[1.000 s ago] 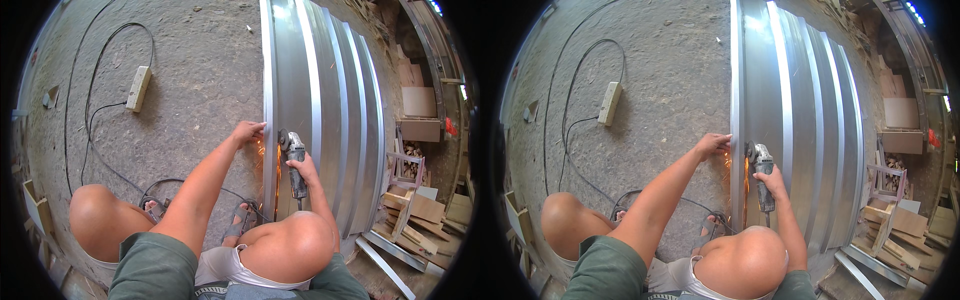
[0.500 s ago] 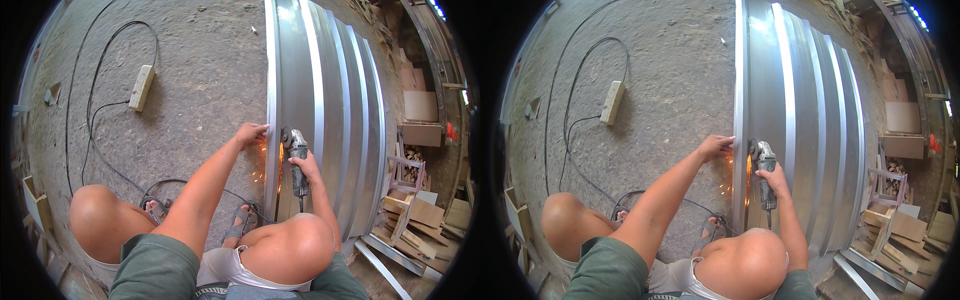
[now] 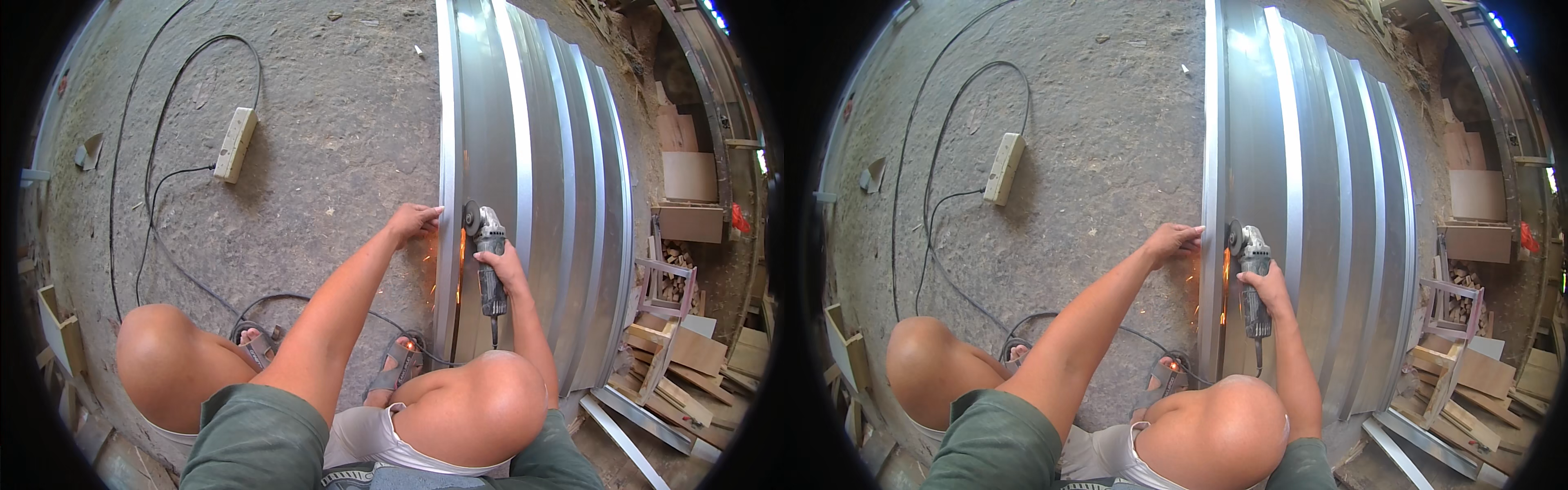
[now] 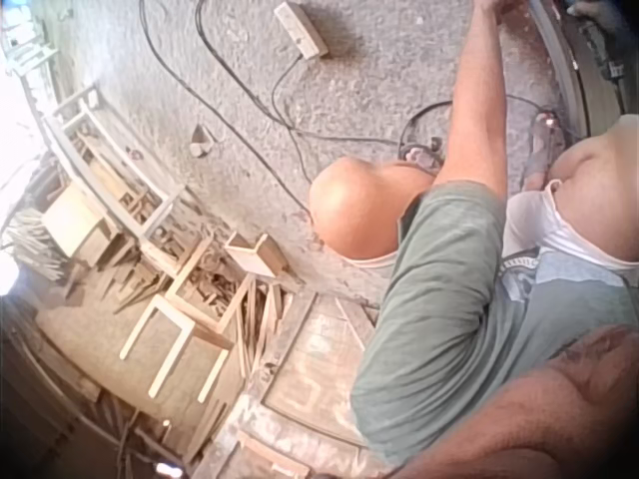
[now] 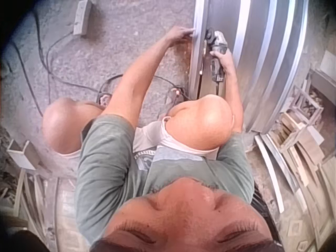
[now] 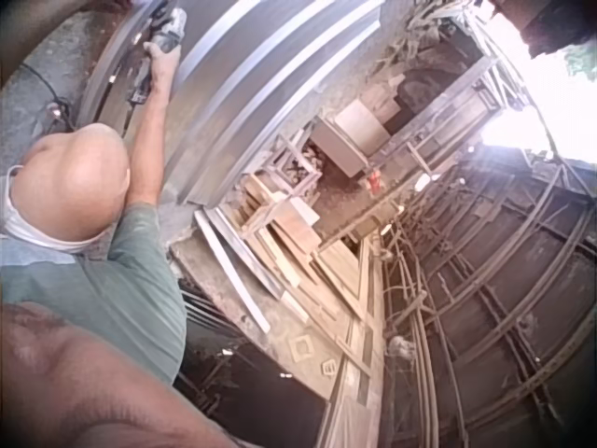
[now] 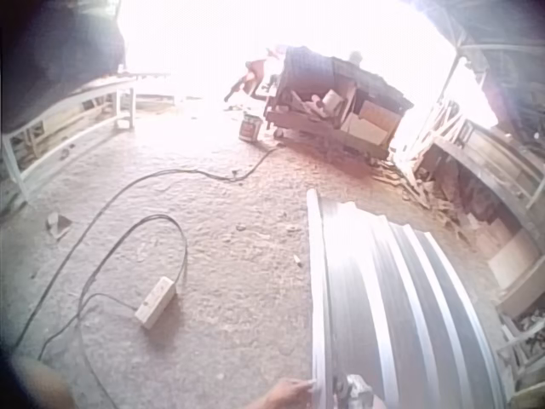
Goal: The person uses an angle grinder to cut a strip off the edge of a corrugated metal sheet while holding the sheet down by hand.
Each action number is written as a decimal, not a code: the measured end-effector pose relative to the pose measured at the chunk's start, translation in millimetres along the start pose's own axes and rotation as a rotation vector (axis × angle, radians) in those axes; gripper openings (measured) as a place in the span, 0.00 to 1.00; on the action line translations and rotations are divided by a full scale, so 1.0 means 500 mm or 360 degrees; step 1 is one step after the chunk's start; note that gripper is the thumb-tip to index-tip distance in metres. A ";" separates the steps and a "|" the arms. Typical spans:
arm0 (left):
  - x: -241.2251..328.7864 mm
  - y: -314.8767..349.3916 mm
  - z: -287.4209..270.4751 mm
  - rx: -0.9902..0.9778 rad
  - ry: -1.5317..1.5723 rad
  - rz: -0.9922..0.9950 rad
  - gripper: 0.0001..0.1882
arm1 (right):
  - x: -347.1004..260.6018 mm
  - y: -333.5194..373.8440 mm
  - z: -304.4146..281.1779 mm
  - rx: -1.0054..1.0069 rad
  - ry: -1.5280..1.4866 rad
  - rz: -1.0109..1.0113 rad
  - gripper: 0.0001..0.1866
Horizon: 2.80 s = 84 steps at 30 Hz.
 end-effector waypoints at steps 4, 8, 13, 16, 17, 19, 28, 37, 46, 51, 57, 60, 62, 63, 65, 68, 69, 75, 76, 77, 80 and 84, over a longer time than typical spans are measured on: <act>-0.001 0.001 -0.002 -0.0003 -0.0015 0.0001 0.19 | -0.013 0.000 0.005 0.0021 0.0047 0.0054 0.27; 0.002 0.001 0.003 -0.0035 0.0031 0.0012 0.20 | -0.025 -0.002 0.002 0.0040 0.0049 0.0033 0.27; -0.001 0.002 -0.006 0.0023 0.0003 0.0008 0.20 | -0.045 0.000 0.018 -0.0031 -0.0029 0.0042 0.26; 0.007 0.002 0.009 -0.0015 0.0024 -0.0005 0.20 | -0.036 -0.020 -0.002 0.0025 0.0009 -0.0036 0.26; 0.004 0.001 0.004 -0.0012 0.0018 -0.0007 0.20 | -0.035 -0.025 0.002 0.0004 -0.0012 -0.0009 0.25; 0.000 -0.002 -0.004 -0.0007 0.0007 -0.0009 0.19 | -0.033 -0.034 0.010 -0.0038 -0.0054 0.0045 0.25; -0.007 -0.004 -0.008 -0.0008 -0.0037 0.0029 0.21 | -0.063 -0.043 0.014 -0.0019 0.0003 0.0013 0.24; -0.007 -0.004 -0.006 0.0002 -0.0032 -0.0006 0.21 | -0.091 -0.048 0.024 -0.0045 -0.0078 0.0028 0.23; -0.007 -0.003 -0.006 -0.0014 0.0029 -0.0001 0.22 | -0.113 -0.063 0.024 -0.0037 -0.0115 -0.0022 0.20; -0.004 0.003 0.001 -0.0031 0.0063 -0.0023 0.21 | -0.112 -0.081 0.019 -0.0048 -0.0097 -0.0041 0.21; -0.004 -0.001 -0.005 -0.0021 -0.0023 -0.0024 0.21 | -0.122 -0.096 0.023 -0.0083 -0.0134 -0.0058 0.21; -0.007 -0.002 -0.005 -0.0032 -0.0006 -0.0023 0.21 | -0.124 -0.105 0.021 -0.0089 -0.0125 -0.0045 0.21; -0.007 -0.002 -0.004 -0.0038 -0.0018 -0.0034 0.22 | -0.127 -0.109 0.021 -0.0098 -0.0109 -0.0031 0.21; -0.006 -0.002 -0.004 -0.0040 -0.0042 -0.0042 0.22 | -0.131 -0.112 0.019 -0.0100 -0.0095 -0.0034 0.20; -0.005 -0.002 -0.006 -0.0033 -0.0067 -0.0046 0.22 | -0.141 -0.113 0.021 -0.0082 -0.0093 -0.0038 0.20; -0.002 0.000 -0.008 -0.0008 -0.0068 -0.0040 0.22 | -0.155 -0.114 0.027 -0.0050 -0.0130 -0.0036 0.20; 0.001 0.003 -0.004 -0.0001 -0.0070 -0.0042 0.22 | -0.158 -0.117 0.026 -0.0057 -0.0140 -0.0030 0.20; 0.006 0.010 0.003 -0.0013 0.0001 -0.0016 0.21 | -0.175 -0.136 0.023 -0.0088 -0.0085 -0.0020 0.19; 0.006 0.011 0.004 -0.0002 0.0012 -0.0021 0.21 | -0.180 -0.136 0.024 -0.0096 -0.0085 -0.0037 0.18; 0.005 0.012 0.005 0.0003 0.0016 -0.0033 0.21 | -0.183 -0.135 0.024 -0.0089 -0.0079 -0.0022 0.18; -0.001 0.011 0.004 0.0025 0.0021 -0.0049 0.21 | -0.190 -0.136 0.022 -0.0083 -0.0052 0.0005 0.17; -0.006 0.008 0.008 0.0041 -0.0005 -0.0061 0.22 | -0.181 -0.160 0.010 -0.0084 -0.0028 -0.0025 0.21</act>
Point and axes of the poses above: each hand's wrist, its own y-axis away from the middle knuckle, its own z-axis out of the palm, x = y × z, the point moved 6 cm from there along -y, towards the middle knuckle, and after that the axes turned 10 degrees about z, right-handed, at the moved point
